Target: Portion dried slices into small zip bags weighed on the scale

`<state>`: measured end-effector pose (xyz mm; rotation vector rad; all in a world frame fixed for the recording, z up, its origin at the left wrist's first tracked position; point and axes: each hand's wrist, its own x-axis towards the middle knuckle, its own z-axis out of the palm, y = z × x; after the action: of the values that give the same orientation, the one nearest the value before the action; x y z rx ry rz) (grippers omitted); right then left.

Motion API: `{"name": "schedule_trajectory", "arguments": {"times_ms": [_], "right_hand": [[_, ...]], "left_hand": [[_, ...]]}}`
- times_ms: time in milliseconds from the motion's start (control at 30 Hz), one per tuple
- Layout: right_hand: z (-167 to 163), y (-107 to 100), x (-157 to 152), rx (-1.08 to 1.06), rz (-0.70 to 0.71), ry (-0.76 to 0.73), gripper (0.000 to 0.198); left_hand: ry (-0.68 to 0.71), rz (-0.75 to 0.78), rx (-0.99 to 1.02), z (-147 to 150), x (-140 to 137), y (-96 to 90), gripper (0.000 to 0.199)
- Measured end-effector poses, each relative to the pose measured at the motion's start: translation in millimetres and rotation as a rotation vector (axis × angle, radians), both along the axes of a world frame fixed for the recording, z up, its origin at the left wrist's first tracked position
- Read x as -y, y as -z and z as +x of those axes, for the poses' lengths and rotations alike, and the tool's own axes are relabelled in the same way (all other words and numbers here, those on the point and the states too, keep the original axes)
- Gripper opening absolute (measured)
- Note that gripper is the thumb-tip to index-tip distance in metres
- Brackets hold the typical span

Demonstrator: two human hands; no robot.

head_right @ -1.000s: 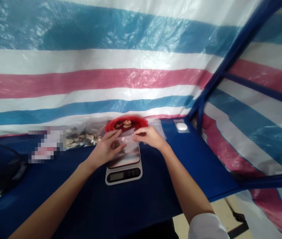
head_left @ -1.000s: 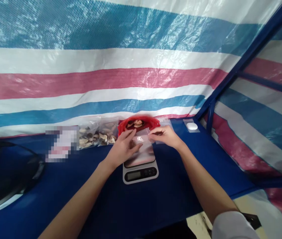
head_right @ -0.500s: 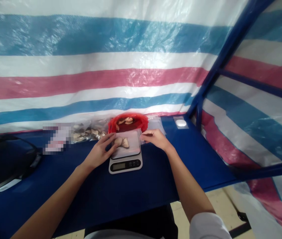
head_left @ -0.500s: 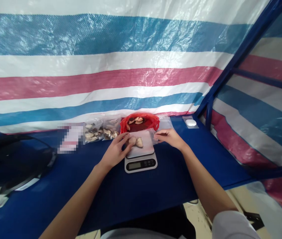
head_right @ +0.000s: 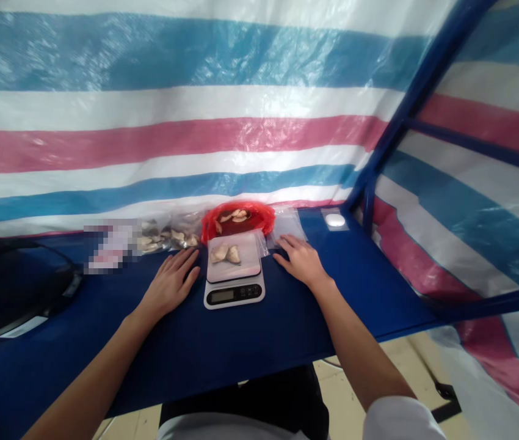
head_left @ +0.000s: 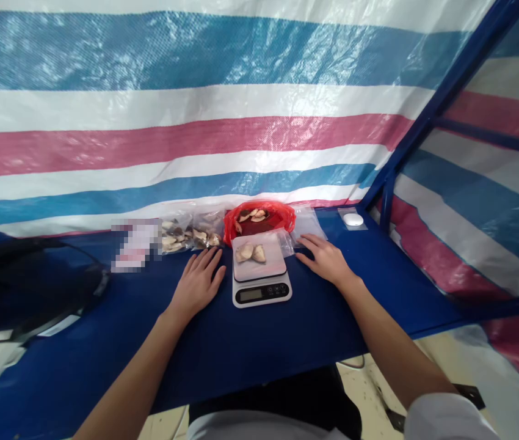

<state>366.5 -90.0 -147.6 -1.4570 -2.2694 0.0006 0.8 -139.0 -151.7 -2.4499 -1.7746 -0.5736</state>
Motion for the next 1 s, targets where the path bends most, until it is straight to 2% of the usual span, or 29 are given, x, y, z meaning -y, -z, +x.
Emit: {"name": "schedule_trajectory", "arguments": {"times_ms": [167,367,733,1000], "right_hand": [[0,17,-1,0.082,-0.018,-0.024,0.047],[1,18,0,0.106,-0.048,-0.026,0.049],[1,19,0,0.052,-0.049,-0.03,0.048],[0,17,1,0.062,-0.049,-0.026,0.048]], "left_hand": [[-0.081,-0.042,-0.124,8,4,-2.5,0.058],[-0.089,-0.062,-0.157,9,5,-3.5,0.058],[-0.055,0.011,-0.02,4,2,5.9,0.054],[-0.055,0.0,-0.024,4,2,5.8,0.055]]}}
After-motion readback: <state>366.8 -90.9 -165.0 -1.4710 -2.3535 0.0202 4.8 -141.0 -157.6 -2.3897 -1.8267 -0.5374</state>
